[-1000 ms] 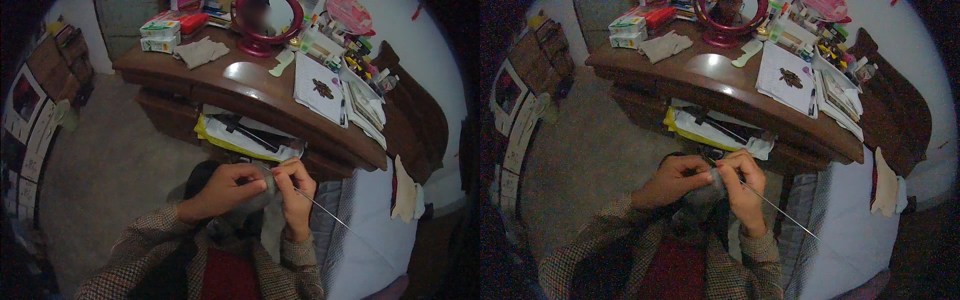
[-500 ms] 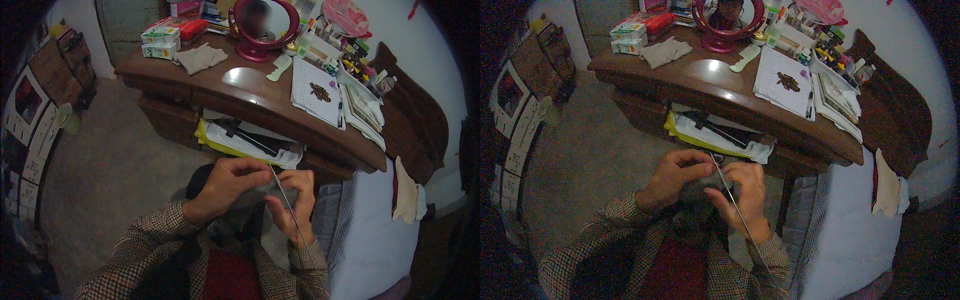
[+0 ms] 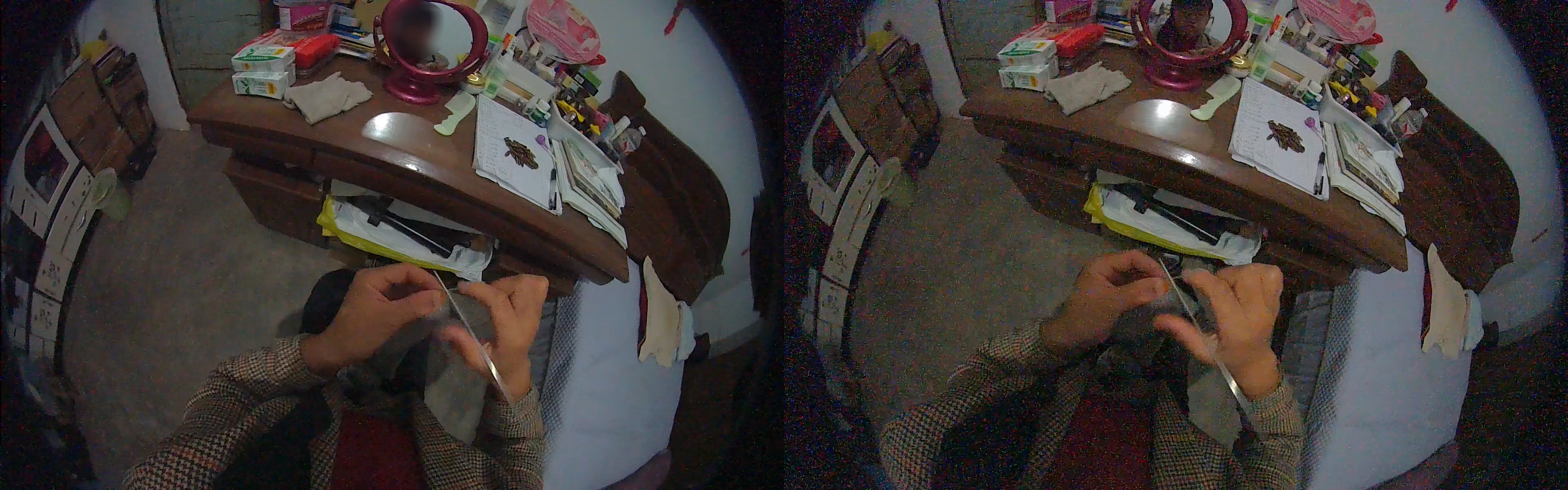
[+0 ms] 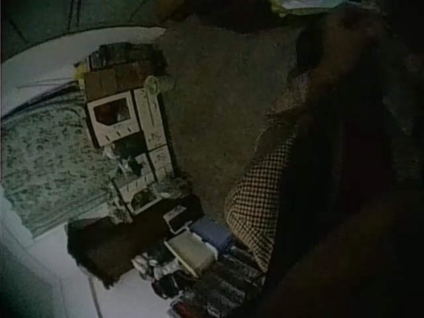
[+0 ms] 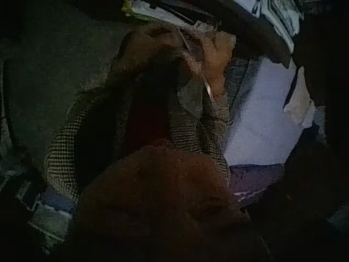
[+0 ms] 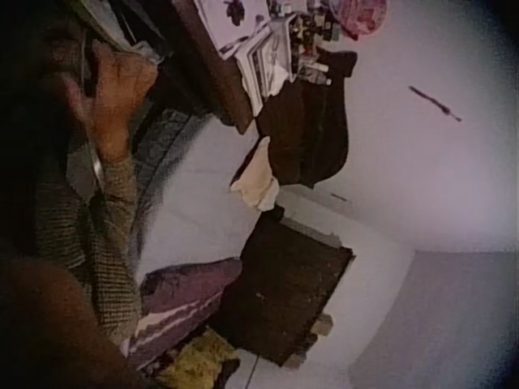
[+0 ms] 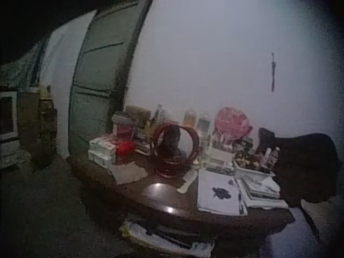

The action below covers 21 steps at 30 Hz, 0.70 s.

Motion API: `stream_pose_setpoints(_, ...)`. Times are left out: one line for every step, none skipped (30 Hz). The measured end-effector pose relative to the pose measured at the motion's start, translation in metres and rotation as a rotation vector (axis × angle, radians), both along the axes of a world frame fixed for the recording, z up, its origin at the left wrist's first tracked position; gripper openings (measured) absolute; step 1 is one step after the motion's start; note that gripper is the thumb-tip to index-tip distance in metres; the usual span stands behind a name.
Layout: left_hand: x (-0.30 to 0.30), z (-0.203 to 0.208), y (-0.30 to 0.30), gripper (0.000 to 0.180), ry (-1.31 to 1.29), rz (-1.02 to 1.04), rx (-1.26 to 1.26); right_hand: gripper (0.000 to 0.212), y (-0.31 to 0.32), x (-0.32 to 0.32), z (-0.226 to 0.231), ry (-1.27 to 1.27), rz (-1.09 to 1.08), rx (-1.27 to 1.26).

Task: The person knits a gray fabric using two metal knitting needles and yarn. The hands repeatedly loop and pull the yarn through stitches while seated in front of a cluttered wooden desk.

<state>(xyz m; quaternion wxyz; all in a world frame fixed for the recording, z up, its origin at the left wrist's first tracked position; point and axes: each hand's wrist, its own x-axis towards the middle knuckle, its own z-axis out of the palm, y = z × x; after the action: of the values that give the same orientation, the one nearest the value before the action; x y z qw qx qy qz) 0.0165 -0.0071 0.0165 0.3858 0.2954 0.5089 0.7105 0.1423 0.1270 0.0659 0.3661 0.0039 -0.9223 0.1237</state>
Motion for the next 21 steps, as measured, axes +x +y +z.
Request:
stream_pose_setpoints(-0.001, 0.001, -0.002, 0.017, -0.008, 0.011, -0.006, 0.036, 0.006, 0.005, -0.003, -0.024, -0.005, 0.018)
stream_pose_setpoints(-0.002, 0.002, -0.003, 0.016, -0.016, 0.022, -0.013, 0.031, 0.01, 0.007, -0.007, -0.047, -0.01, 0.035)
stream_pose_setpoints(-0.002, 0.002, -0.002, 0.016, -0.014, 0.022, 0.001, 0.023, 0.011, 0.006, -0.011, 0.014, 0.035, -0.004)
stream_pose_setpoints(-0.002, 0.001, -0.002, 0.016, -0.012, 0.023, 0.015, 0.023, 0.011, 0.006, -0.01, 0.016, 0.034, -0.001)
stream_pose_setpoints(-0.002, 0.001, -0.001, 0.016, -0.011, 0.024, 0.029, 0.023, 0.009, 0.008, -0.009, 0.018, 0.033, 0.001)
stream_pose_setpoints(-0.002, 0.002, -0.002, 0.016, -0.016, -0.007, 0.037, 0.024, 0.008, 0.01, -0.009, 0.02, 0.033, 0.003)
stream_pose_setpoints(-0.003, 0.003, -0.002, 0.017, -0.021, -0.037, 0.045, 0.023, 0.008, 0.01, -0.009, 0.023, 0.023, 0.017)
stream_pose_setpoints(-0.003, 0.003, -0.002, 0.017, -0.026, -0.068, 0.053, 0.023, 0.007, 0.01, -0.01, 0.026, 0.014, 0.031)
stream_pose_setpoints(-0.003, 0.003, -0.003, 0.017, -0.027, -0.069, 0.051, 0.023, 0.007, 0.01, -0.011, 0.03, 0.006, 0.044)
stream_pose_setpoints(-0.003, 0.003, -0.003, 0.018, -0.028, -0.07, 0.049, 0.023, 0.006, 0.009, -0.012, 0.036, 0.005, 0.038)
stream_pose_setpoints(-0.002, 0.003, -0.004, 0.019, -0.03, -0.07, 0.047, 0.023, 0.005, 0.009, -0.013, 0.042, 0.004, 0.032)
stream_pose_setpoints(-0.003, 0.004, -0.004, 0.019, -0.02, -0.08, 0.029, 0.024, 0.004, 0.008, -0.013, 0.048, 0.003, 0.027)
stream_pose_setpoints(-0.003, 0.006, -0.005, 0.02, -0.01, -0.089, 0.011, 0.023, 0.003, 0.008, -0.013, 0.048, 0.015, 0.034)
stream_pose_setpoints(-0.004, 0.008, -0.006, 0.021, -0.001, -0.098, -0.008, 0.023, 0.003, 0.009, -0.012, 0.048, 0.027, 0.041)
stream_pose_setpoints(-0.003, 0.007, -0.006, 0.021, -0.002, -0.095, 0.007, 0.024, 0.002, 0.009, -0.012, 0.048, 0.04, 0.048)
stream_pose_setpoints(-0.002, 0.007, -0.005, 0.022, -0.003, -0.093, 0.022, 0.023, 0.002, 0.009, -0.013, 0.055, 0.042, 0.041)
stream_pose_setpoints(-0.001, 0.007, -0.002, 0.022, -0.004, -0.101, 0.041, 0.023, 0.002, 0.01, -0.014, 0.062, 0.034, 0.038)
stream_pose_setpoints(-0.001, 0.007, -0.003, 0.021, -0.023, -0.09, 0.027, 0.022, 0.001, 0.011, -0.014, 0.068, 0.035, 0.032)
stream_pose_setpoints(-0.001, 0.008, -0.003, 0.02, -0.041, -0.078, 0.014, 0.021, 0.0, 0.012, -0.014, 0.058, 0.025, 0.026)
stream_pose_setpoints(0.0, 0.009, -0.003, 0.019, -0.06, -0.067, 0.0, 0.019, -0.002, 0.015, -0.013, 0.048, 0.014, 0.019)
stream_pose_setpoints(0.0, 0.008, -0.004, 0.019, -0.096, -0.062, 0.002, 0.018, -0.004, 0.016, -0.013, 0.039, 0.006, 0.012)
